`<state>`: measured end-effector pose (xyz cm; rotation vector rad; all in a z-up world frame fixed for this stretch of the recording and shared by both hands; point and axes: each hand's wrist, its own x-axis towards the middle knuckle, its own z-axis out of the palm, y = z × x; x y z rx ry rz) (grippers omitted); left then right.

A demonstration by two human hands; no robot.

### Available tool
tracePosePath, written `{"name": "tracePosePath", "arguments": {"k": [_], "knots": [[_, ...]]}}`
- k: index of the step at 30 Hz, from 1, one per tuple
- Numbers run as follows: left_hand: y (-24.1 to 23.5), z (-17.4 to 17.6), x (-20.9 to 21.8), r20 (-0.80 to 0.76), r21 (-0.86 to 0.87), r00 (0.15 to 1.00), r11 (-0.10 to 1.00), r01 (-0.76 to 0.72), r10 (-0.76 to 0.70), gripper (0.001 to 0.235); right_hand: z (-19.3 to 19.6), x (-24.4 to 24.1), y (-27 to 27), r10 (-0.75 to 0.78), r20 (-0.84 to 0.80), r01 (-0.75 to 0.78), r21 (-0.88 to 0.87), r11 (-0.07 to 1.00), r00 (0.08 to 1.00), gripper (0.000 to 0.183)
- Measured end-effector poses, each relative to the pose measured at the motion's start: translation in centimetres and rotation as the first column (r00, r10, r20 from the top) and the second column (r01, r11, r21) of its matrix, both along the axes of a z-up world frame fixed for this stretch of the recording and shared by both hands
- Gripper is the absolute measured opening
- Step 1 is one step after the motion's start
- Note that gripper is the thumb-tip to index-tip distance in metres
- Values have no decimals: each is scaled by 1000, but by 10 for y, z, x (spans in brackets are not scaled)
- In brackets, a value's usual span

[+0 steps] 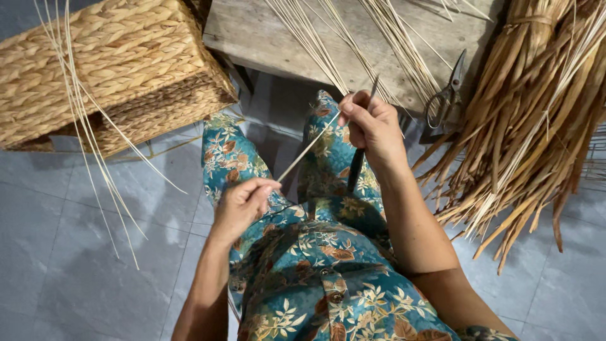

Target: The person sits at a low wooden table and repeatedly picks up thin bamboo strips. Using a small knife, they scrape and smooth the strips, then place them back on the table. Scissors and a woven basket are visible nearby.

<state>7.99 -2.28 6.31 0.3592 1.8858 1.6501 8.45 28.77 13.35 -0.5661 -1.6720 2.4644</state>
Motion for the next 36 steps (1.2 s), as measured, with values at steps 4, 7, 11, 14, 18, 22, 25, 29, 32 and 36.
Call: {"name": "tracePosePath", "arguments": {"k": [4,7,11,14,18,22,25,29,32,36], "knots": [[14,-1,13,253,-22,961,993,119,-109,24,-16,-10,-3,31,-2,-31,34,999,1000,13],[30,10,7,133,101,985,990,95,-108,31,-30,-12,-11,86,12,-86,22,996,996,14],[54,30,-3,51,68,999,997,-21,17,29,-41,-7,-36,216,62,-218,33,975,974,20],[61,46,-13,2,37,997,997,-71,71,25,-26,4,-37,383,-76,-366,176,914,921,29],[53,61,-21,-174,13,983,998,-60,62,22,8,22,-28,525,-1,-519,142,843,851,44],[49,76,-20,-260,-61,965,998,5,-21,21,29,36,-42,609,67,-611,18,791,791,49],[44,90,-13,-230,-69,972,997,34,-49,19,31,40,-50,577,12,-575,-56,816,817,46],[36,104,-7,-213,-113,975,993,36,-60,19,27,43,-49,526,7,-526,2,850,850,40],[30,109,-5,-198,-120,978,992,37,-60,19,22,46,-46,546,-30,-545,45,837,837,36],[22,109,-2,-208,-188,975,981,39,-79,19,17,44,-42,422,-37,-424,-44,905,906,33]]}}
